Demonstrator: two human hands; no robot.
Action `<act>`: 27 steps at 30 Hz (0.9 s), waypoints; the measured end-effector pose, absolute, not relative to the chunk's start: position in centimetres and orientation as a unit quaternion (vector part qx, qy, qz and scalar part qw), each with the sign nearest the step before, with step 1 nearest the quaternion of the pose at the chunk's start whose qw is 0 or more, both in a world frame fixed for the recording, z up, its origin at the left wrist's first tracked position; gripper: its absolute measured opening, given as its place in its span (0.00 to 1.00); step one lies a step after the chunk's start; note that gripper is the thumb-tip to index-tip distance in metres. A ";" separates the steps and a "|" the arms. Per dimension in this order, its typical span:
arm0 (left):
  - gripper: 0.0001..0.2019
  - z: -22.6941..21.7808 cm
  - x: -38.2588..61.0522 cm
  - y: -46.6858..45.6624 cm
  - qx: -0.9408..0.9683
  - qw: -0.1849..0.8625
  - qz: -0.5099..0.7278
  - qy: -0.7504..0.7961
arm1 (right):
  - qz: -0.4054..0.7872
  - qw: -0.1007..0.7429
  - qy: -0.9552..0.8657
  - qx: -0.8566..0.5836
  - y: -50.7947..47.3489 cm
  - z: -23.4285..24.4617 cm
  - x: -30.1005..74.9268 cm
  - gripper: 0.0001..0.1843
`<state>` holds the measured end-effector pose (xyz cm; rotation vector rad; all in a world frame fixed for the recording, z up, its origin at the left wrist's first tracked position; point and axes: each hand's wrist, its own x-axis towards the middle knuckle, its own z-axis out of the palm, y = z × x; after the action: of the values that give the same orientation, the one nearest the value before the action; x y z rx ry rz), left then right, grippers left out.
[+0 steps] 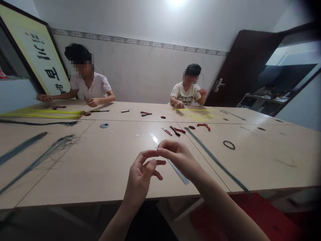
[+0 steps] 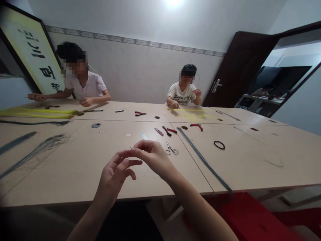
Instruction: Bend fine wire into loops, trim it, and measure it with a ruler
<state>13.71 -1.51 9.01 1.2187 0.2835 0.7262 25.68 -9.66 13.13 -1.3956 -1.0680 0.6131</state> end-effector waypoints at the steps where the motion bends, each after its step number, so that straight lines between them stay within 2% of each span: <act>1: 0.13 9.2 13.6 -1.5 0.538 0.769 0.323 0.126 | 0.276 0.604 -0.458 -0.592 -9.6 13.1 25.6 0.12; 9: 0.14 9.8 13.4 -1.4 0.414 0.874 0.232 0.104 | 0.361 0.616 -0.482 -0.508 -9.3 12.1 25.8 0.14; 16: 0.13 9.8 14.1 -1.1 0.397 0.889 0.191 0.121 | 0.352 0.612 -0.513 -0.488 -9.5 11.3 26.5 0.14; 21: 0.10 9.5 14.8 -0.9 0.464 0.840 0.242 0.143 | 0.269 0.637 -0.516 -0.506 -9.2 10.4 27.1 0.10; 27: 0.10 9.2 16.0 -0.7 0.597 0.701 0.345 0.182 | 0.202 0.650 -0.515 -0.521 -9.2 9.9 27.2 0.04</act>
<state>15.97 -0.68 9.23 1.3286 0.4043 0.7678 27.20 -9.19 9.93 -1.1840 -1.1702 0.4599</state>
